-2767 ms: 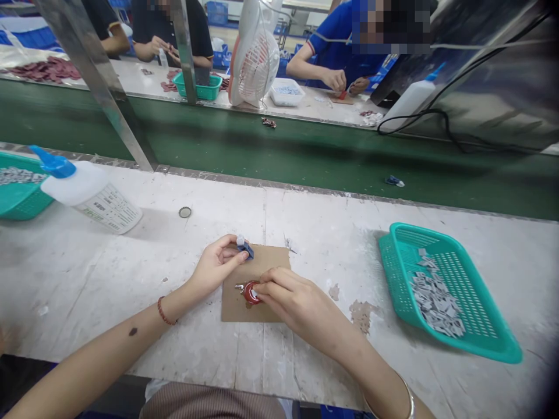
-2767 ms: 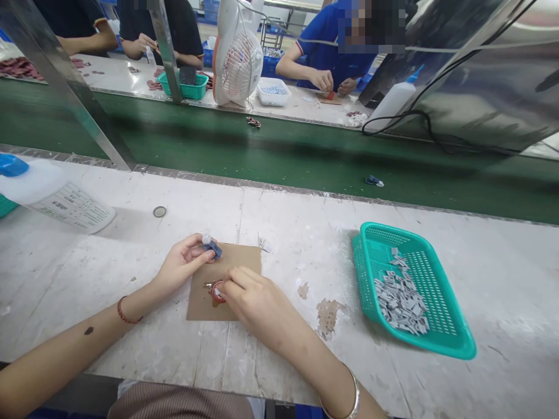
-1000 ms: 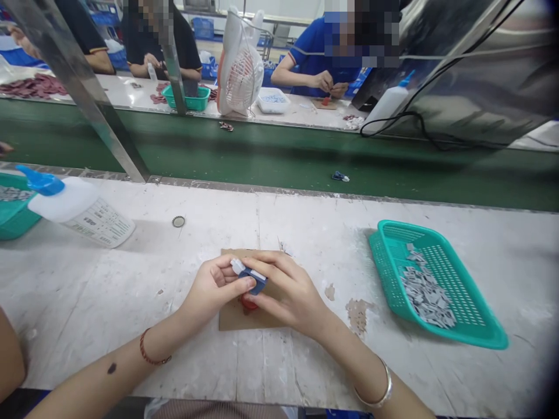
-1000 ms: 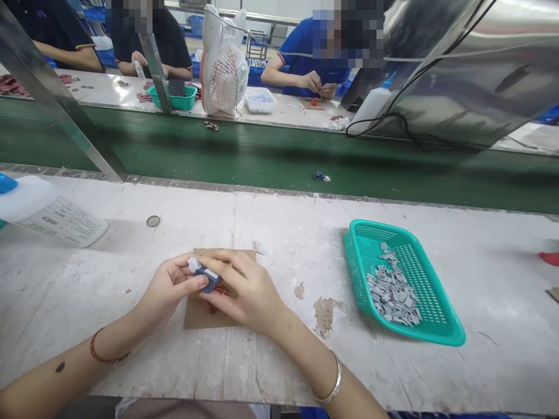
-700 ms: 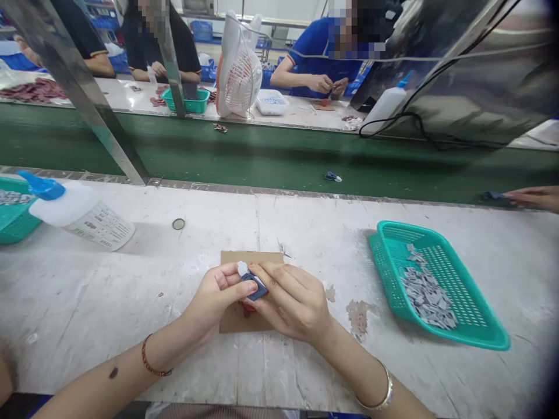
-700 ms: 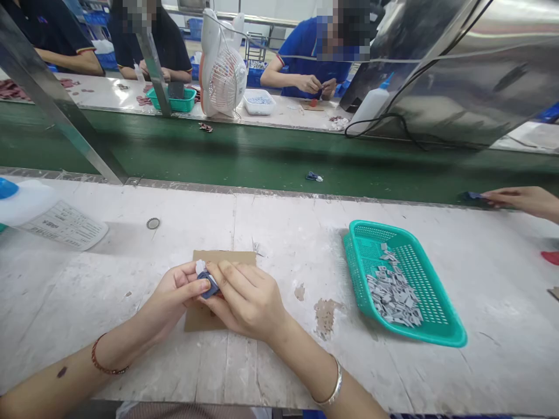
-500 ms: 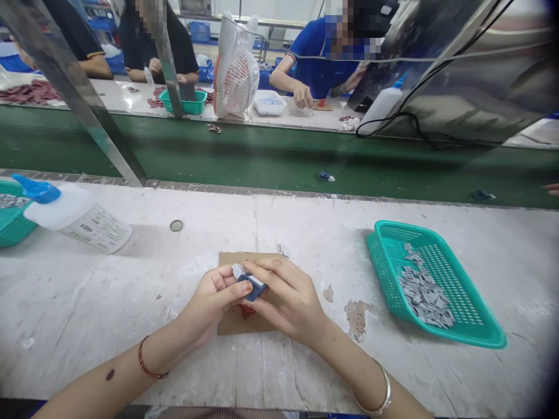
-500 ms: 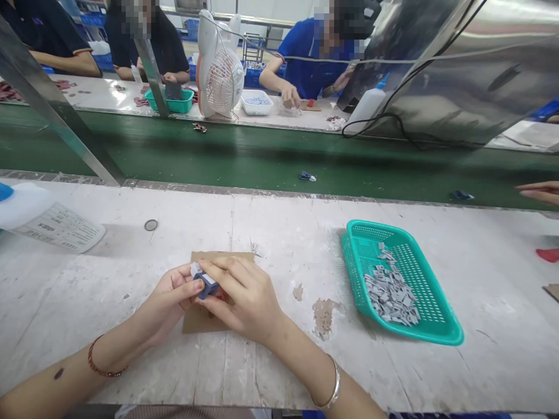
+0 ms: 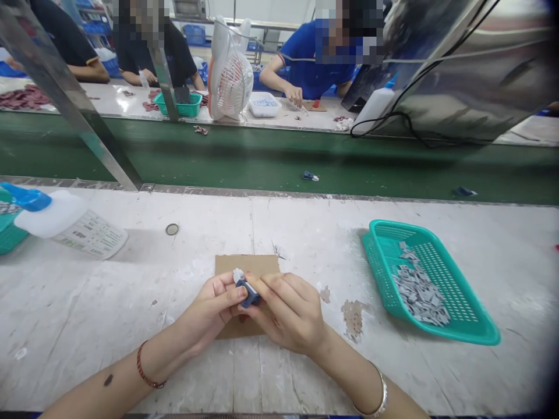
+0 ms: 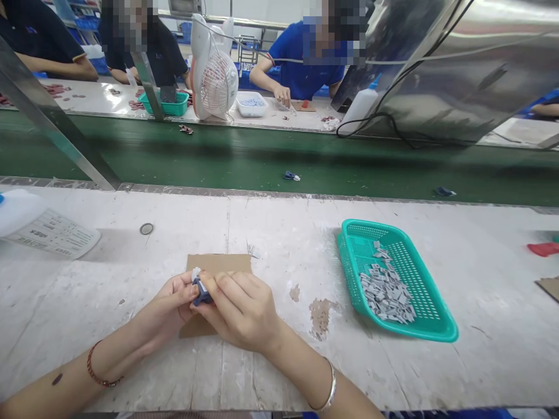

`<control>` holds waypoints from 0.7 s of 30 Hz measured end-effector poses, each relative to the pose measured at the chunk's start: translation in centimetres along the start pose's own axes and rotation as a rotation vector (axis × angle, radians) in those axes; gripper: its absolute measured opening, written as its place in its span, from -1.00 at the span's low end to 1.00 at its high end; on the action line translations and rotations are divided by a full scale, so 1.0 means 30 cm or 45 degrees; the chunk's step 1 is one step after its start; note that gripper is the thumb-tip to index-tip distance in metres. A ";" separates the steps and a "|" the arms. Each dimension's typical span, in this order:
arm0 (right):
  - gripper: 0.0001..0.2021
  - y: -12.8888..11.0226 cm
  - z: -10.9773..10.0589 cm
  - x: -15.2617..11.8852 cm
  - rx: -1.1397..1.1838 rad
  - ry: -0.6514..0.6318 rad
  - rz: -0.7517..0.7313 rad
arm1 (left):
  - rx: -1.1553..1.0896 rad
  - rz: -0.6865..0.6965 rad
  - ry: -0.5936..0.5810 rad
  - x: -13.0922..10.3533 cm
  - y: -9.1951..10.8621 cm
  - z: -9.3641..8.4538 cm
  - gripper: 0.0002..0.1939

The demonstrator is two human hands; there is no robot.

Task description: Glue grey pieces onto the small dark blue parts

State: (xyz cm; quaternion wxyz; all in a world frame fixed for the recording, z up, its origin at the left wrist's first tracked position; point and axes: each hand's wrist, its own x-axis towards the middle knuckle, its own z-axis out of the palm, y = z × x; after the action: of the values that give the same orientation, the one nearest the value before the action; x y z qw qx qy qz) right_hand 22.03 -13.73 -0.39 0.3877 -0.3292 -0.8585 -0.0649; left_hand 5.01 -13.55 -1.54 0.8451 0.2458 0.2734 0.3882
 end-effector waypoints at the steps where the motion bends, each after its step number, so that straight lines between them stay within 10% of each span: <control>1: -0.72 -0.002 0.000 -0.002 -0.013 0.006 -0.003 | 0.000 -0.001 -0.001 0.001 0.000 0.001 -0.89; 14: -0.64 0.128 -0.115 0.017 0.222 -0.198 0.313 | 0.366 0.108 0.221 0.056 0.098 -0.034 -0.73; 18: -0.80 0.289 -0.283 -0.043 -0.127 0.024 0.771 | 0.634 0.290 0.465 0.158 0.207 -0.107 -0.67; 21: -0.78 0.423 -0.418 -0.152 -0.402 -0.124 1.375 | 0.834 0.435 0.631 0.262 0.296 -0.166 -0.66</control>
State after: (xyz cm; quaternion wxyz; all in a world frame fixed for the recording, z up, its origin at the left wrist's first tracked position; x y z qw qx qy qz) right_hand 39.86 -10.84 3.22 0.2719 -0.7785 -0.5648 0.0303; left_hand 1.44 -1.20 -1.72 0.5554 0.4417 0.5317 0.4624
